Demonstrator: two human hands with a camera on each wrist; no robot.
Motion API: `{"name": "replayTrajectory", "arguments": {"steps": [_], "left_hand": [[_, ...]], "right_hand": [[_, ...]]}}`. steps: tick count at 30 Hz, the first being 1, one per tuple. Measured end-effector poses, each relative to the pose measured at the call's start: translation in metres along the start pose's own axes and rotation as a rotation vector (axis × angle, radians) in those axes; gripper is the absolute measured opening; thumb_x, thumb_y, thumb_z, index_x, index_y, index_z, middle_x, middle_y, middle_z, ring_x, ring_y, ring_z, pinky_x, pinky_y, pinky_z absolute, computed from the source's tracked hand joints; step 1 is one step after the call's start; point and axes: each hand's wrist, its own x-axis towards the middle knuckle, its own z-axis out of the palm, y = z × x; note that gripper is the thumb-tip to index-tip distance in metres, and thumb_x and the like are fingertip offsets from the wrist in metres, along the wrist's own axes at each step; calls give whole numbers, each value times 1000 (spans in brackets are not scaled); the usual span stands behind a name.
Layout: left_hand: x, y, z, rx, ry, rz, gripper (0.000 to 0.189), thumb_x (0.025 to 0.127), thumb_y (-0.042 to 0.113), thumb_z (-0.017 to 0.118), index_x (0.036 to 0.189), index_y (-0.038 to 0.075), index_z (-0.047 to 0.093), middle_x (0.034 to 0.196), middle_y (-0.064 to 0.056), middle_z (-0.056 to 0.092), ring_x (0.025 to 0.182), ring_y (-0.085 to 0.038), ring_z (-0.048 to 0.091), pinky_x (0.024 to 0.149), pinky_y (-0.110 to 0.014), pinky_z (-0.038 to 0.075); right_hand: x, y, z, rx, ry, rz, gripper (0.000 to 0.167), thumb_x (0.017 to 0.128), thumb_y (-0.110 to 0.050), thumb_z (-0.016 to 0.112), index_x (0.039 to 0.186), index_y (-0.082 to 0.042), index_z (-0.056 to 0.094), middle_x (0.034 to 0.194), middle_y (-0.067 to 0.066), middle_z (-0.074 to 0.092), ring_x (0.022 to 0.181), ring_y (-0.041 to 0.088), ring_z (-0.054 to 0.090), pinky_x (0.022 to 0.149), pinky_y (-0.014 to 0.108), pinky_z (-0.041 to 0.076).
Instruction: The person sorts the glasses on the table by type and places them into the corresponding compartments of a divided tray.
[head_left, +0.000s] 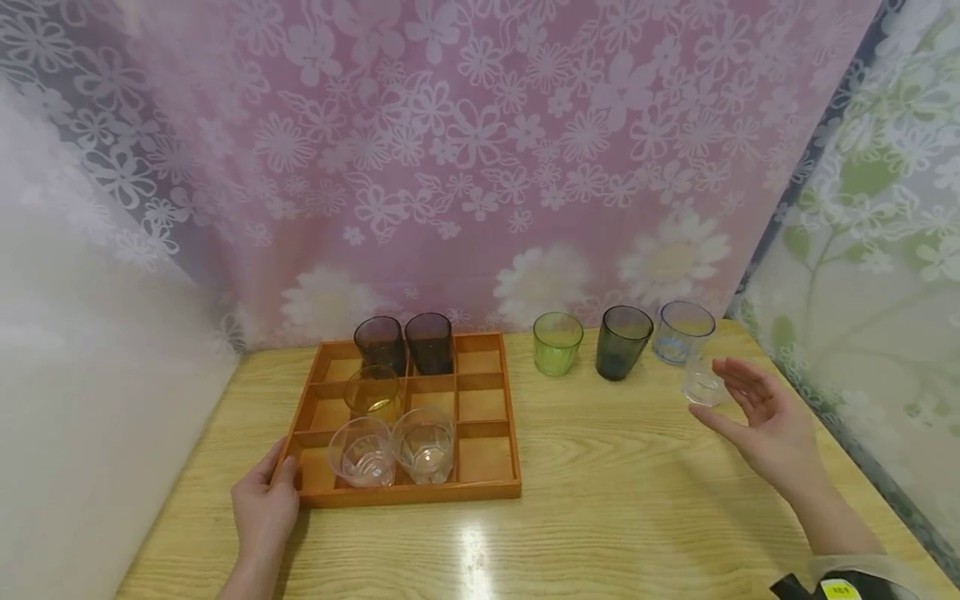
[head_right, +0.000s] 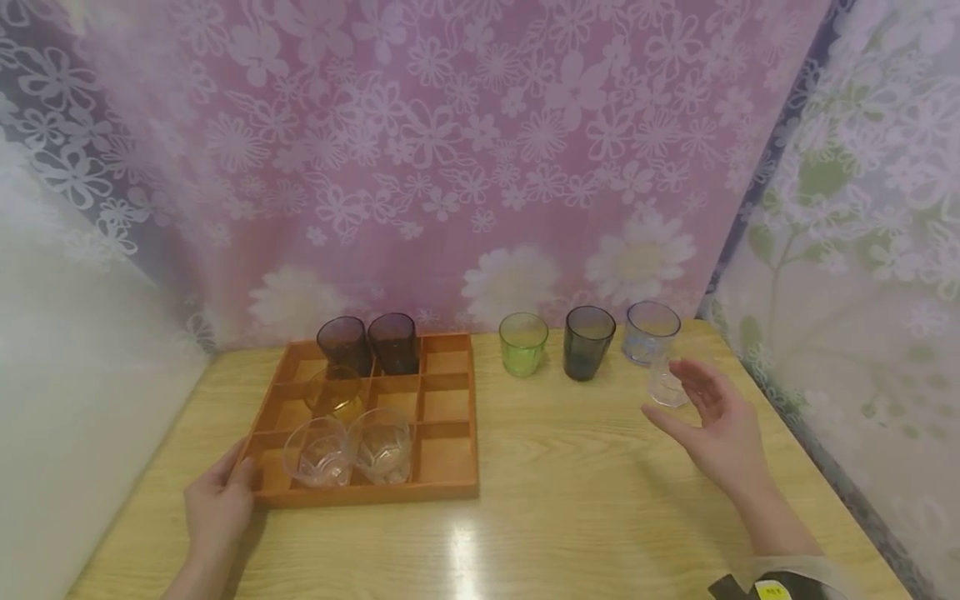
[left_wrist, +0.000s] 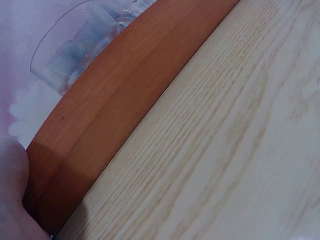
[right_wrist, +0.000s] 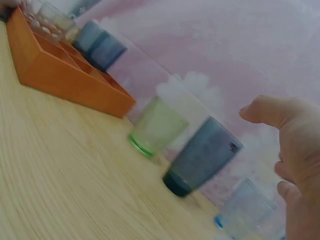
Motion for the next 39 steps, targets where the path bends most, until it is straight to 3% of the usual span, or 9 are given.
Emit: {"name": "replayTrajectory", "arguments": {"steps": [3,9,15,19,25,29,31,34,39], "left_hand": [[0,1,0,-7,-3,4,45,110,16,56,153,4,55,153,-16,53,145,-33,44,115,-42,41],[-1,2,0,-7,7,9,44,110,14,56,152,3,56,152,-18,54,143,-34,47,104,-16,43],[-1,3,1,-13,7,25,43,109,11,56,151,1,56,151,-21,54,143,-36,46,114,-41,41],[0,4,1,-7,12,28,43,109,10,57,151,1,57,151,-20,55,143,-35,46,114,-44,41],[-1,3,1,-18,14,28,43,109,10,57,151,0,56,152,-22,53,145,-37,44,116,-52,38],[-1,3,1,-19,11,35,43,109,10,57,151,-1,56,152,-23,53,145,-37,44,116,-54,37],[-1,3,1,-9,17,40,42,108,8,58,150,0,58,150,-22,55,144,-36,45,116,-51,39],[0,2,1,8,31,52,42,107,6,59,148,0,59,148,-22,57,141,-34,48,114,-44,42],[-1,1,-1,13,34,56,42,107,7,59,148,0,60,147,-21,58,140,-34,50,101,-11,42]], "right_hand": [[3,4,-14,-68,65,-15,75,77,28,77,145,10,51,139,-1,62,130,7,57,108,14,41],[11,17,-34,-175,145,62,76,84,19,79,151,-2,49,140,-11,57,130,0,52,108,10,38],[16,42,-42,-272,203,130,82,86,10,82,156,-3,42,140,-16,53,131,0,49,112,13,36],[21,59,-44,-298,196,193,86,92,-2,82,162,-3,31,148,-12,46,140,10,42,118,17,30],[30,80,-40,-259,163,336,99,98,-20,79,169,-11,11,166,8,31,154,25,28,123,21,23],[33,89,-35,-260,135,393,98,98,-27,80,169,-14,14,161,0,38,153,25,29,115,14,31],[35,91,-32,-296,112,400,97,98,-30,80,169,-12,17,157,-2,42,153,26,32,106,8,35],[39,93,-27,-356,93,397,96,96,-33,81,167,-6,22,157,7,46,149,30,38,91,3,38],[43,95,-22,-386,81,409,100,96,-35,82,167,-1,20,164,24,38,147,36,41,89,1,38]]}}
